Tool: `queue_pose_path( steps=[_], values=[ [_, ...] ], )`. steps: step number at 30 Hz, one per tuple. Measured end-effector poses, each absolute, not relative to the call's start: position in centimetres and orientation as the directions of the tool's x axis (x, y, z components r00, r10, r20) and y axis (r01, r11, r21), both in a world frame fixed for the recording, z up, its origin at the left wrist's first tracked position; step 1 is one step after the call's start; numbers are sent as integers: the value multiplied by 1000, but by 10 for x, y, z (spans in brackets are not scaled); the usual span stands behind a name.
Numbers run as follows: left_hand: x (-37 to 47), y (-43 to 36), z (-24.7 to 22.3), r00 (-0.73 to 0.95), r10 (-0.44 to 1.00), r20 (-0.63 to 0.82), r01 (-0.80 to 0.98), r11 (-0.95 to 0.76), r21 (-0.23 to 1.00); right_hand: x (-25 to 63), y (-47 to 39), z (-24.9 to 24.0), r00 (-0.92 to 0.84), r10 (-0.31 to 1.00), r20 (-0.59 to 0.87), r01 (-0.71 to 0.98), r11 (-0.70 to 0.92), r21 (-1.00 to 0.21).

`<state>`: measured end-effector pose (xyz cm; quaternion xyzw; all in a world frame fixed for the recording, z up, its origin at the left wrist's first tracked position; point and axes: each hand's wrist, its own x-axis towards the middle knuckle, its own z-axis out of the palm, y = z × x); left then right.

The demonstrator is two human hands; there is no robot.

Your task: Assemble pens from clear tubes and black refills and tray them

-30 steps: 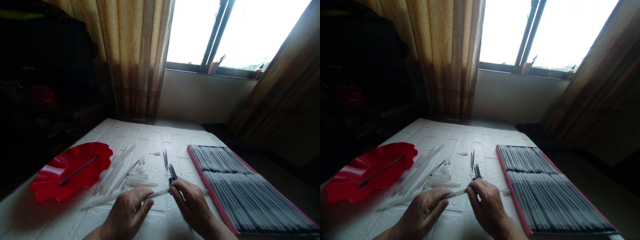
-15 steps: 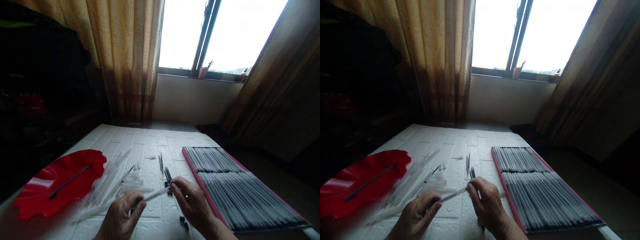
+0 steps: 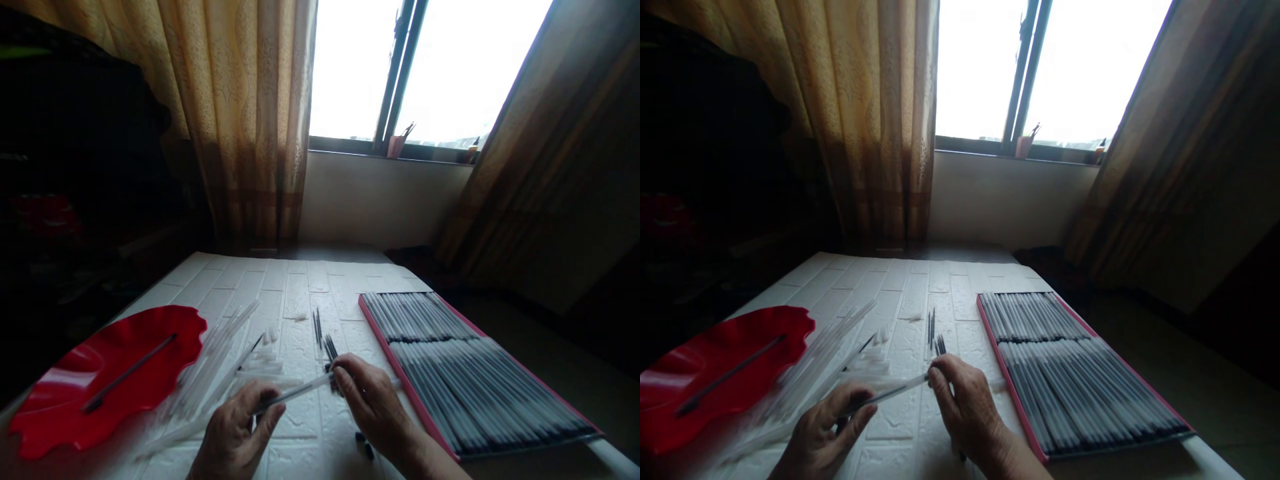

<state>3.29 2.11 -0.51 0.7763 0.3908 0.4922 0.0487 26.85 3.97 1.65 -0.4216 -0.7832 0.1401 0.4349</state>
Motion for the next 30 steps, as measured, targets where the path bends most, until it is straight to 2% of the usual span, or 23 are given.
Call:
queue_pose_path(
  steps=[4, 8, 15, 24, 30],
  values=[
    [32, 22, -5, 202, 661, 722, 566, -681, 465, 268, 39, 18, -304, 811, 499, 542, 578, -609],
    [33, 22, -3, 200, 668, 717, 564, -677, 474, 268, 36, 21, -312, 794, 522, 555, 598, -578],
    [33, 21, -2, 219, 674, 705, 547, -684, 484, 270, 34, 19, -397, 700, 594, 626, 680, -383],
    [32, 22, -7, 195, 654, 731, 523, -700, 486, 269, 36, 15, -376, 737, 562, 614, 652, -444],
    [32, 23, -10, 155, 695, 702, 457, -680, 573, 267, 36, 15, -365, 783, 504, 624, 607, -491]
  ],
)
